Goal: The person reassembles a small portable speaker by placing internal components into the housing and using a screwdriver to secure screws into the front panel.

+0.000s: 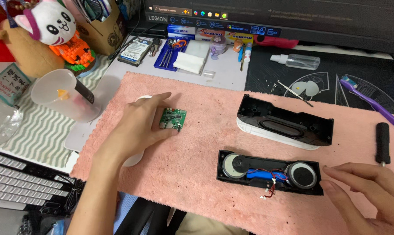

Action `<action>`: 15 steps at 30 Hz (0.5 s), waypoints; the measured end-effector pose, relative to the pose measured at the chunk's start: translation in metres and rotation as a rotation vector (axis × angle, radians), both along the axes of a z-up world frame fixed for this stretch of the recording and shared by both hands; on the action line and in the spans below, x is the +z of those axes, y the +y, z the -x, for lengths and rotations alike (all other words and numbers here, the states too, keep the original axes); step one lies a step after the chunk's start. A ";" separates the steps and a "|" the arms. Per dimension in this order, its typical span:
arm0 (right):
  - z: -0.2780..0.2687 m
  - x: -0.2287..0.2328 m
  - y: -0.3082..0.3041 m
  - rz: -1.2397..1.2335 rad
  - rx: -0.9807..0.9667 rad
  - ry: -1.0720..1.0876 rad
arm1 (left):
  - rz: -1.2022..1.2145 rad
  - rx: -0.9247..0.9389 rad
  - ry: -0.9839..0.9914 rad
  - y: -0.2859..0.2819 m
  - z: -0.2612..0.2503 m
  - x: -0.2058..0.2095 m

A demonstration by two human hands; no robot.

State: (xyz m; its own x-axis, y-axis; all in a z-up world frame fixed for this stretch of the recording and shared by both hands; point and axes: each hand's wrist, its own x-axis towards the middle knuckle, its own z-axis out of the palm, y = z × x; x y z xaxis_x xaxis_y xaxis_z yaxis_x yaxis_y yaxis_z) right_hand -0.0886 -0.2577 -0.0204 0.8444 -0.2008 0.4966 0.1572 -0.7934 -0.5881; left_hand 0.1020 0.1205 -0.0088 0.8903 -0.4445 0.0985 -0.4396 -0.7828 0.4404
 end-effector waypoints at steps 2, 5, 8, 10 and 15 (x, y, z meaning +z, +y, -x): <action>-0.001 -0.001 -0.001 -0.004 0.014 -0.016 | 0.045 -0.001 -0.018 0.000 -0.001 0.001; -0.002 -0.007 -0.011 0.018 0.056 -0.035 | 0.126 -0.008 -0.024 -0.002 -0.001 0.003; -0.001 0.000 -0.005 0.039 0.059 -0.038 | 0.241 0.007 0.041 -0.006 0.004 0.010; 0.001 0.010 0.003 0.040 0.035 -0.036 | 0.324 0.028 0.097 -0.011 0.009 0.018; -0.001 0.020 0.002 0.098 0.115 -0.092 | 0.460 0.071 0.331 -0.015 0.016 0.032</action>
State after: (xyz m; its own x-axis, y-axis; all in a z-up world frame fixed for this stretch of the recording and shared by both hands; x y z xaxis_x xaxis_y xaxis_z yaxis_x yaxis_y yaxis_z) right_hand -0.0876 -0.2560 -0.0005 0.8089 -0.0520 0.5857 0.3001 -0.8201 -0.4873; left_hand 0.0863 0.1051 0.0232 0.9329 -0.3595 -0.0211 -0.1736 -0.5003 0.8483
